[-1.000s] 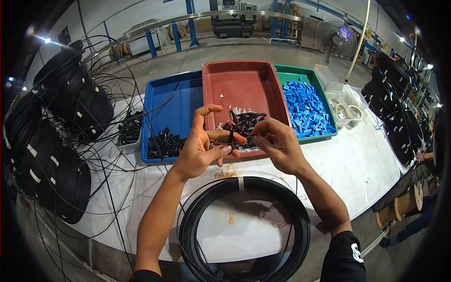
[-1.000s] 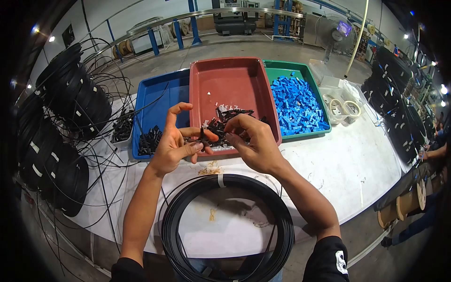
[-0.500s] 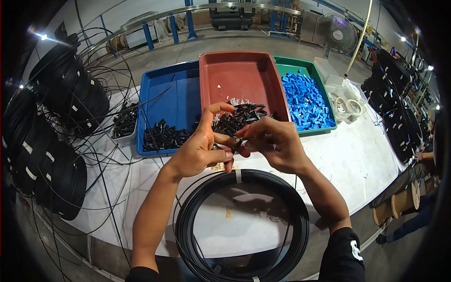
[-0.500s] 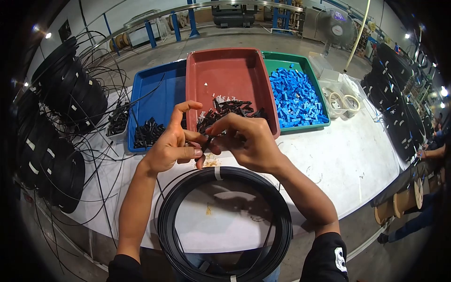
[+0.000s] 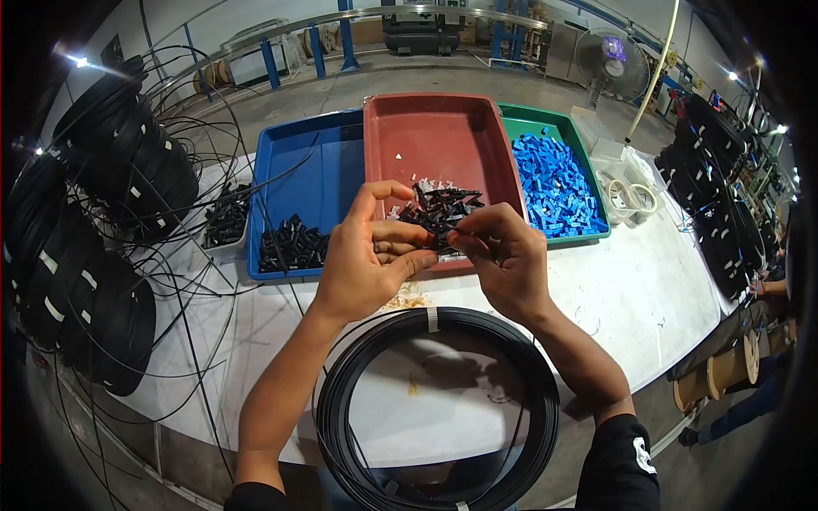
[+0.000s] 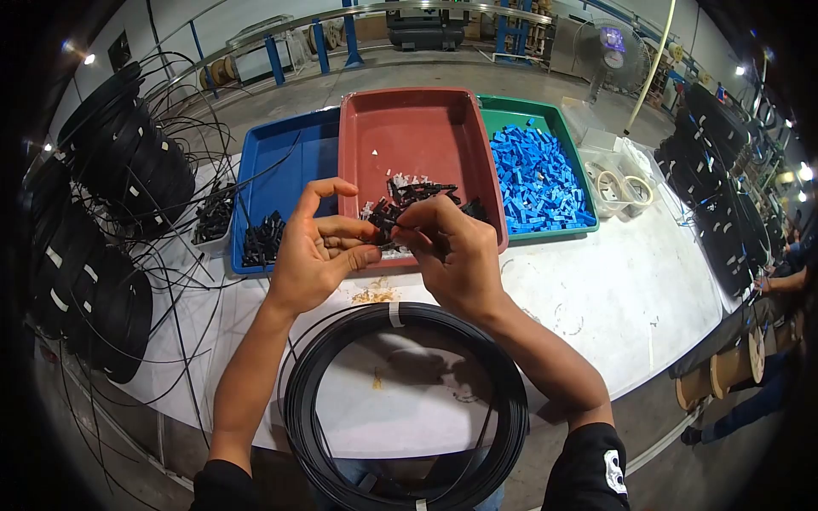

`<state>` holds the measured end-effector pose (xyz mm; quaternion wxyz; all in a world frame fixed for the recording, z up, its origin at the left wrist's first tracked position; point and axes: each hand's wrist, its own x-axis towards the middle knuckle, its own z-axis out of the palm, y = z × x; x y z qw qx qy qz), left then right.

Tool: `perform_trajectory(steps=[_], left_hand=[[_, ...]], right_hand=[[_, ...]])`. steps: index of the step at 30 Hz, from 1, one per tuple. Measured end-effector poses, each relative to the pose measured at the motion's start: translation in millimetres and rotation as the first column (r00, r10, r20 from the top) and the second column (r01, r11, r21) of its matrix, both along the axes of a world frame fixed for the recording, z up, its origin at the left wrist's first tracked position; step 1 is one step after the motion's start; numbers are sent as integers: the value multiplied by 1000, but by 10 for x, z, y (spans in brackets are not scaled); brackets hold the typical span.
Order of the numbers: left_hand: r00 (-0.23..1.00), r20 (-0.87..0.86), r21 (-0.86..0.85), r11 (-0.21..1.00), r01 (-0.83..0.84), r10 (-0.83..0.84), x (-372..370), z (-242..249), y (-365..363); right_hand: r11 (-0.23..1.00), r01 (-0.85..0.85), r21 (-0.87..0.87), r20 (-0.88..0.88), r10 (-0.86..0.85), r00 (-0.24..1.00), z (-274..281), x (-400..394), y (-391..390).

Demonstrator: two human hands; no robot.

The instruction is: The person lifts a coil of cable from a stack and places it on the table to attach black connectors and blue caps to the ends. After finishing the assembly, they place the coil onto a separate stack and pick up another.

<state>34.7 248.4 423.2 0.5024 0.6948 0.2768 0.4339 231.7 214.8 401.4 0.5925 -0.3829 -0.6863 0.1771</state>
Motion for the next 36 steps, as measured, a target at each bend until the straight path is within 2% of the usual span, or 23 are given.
perform_trajectory(steps=[1, 5, 8, 10, 11, 13, 14, 16, 18, 20, 21, 22, 24, 25, 31, 33, 34, 36], left_hand=[[999, 14, 10, 999, -52, 52, 5, 0, -2], [999, 24, -27, 999, -28, 29, -24, 39, -26], [998, 41, -124, 992, -31, 37, -39, 67, -49], [996, 90, -144, 990, -1, 14, -44, 49, -26], [996, 89, -143, 990, -1, 14, -48, 35, -16], [994, 106, 25, 1000, -13, 11, -53, 8, -6], [994, 108, 25, 1000, -13, 10, -53, 16, -18], [984, 174, 39, 999, 33, -39, -45, 54, -50], [990, 138, 98, 995, 17, -31, -36, 70, -70], [995, 98, 157, 988, 3, -19, -30, 57, -69], [990, 142, 207, 978, -7, -23, -23, 35, -55], [982, 186, 256, 967, -20, -29, -16, 22, -48], [984, 178, 266, 963, -30, -19, -26, 30, -75], [985, 172, 278, 960, -43, -6, -28, 32, -86], [973, 228, 253, 967, -35, -24, -16, -7, -95], [973, 232, 237, 971, -40, -17, -15, -13, -105], [971, 238, 223, 974, -45, -9, -12, -14, -110], [972, 232, 201, 978, -65, 17, -4, 15, -135]], right_hand=[[998, 38, 44, 30, -39, 999, -11, -4, -1], [995, 20, 101, 14, -21, 1000, -47, -46, -7], [986, -17, 168, 23, 13, 1000, -51, -58, 2], [993, -110, 35, -69, 113, 991, 14, -44, -32], [993, -111, 36, -69, 113, 991, 70, -4, -46], [991, -33, -131, 124, 50, 991, 226, 121, -89], [975, -55, -217, 79, 74, 994, 289, 145, -131], [984, -72, -163, 100, 89, 991, 334, 154, -157], [990, -90, -110, 122, 104, 987, 361, 162, -186], [962, -151, -226, 23, 160, 987, 367, 147, -224], [942, -184, -279, -30, 183, 983, 376, 141, -242], [942, -182, -280, -32, 181, 983, 405, 134, -261], [908, -249, -338, -148, 210, 966, 468, 125, -284], [909, -246, -336, -148, 207, 967, 462, 126, -285], [969, -163, -188, -35, 159, 987, 353, 114, -247], [995, -64, -76, 91, 71, 993, 374, 92, -263], [995, -64, -75, 91, 71, 993, 375, 90, -264], [998, 18, 60, 200, -29, 979, 379, 85, -263]])
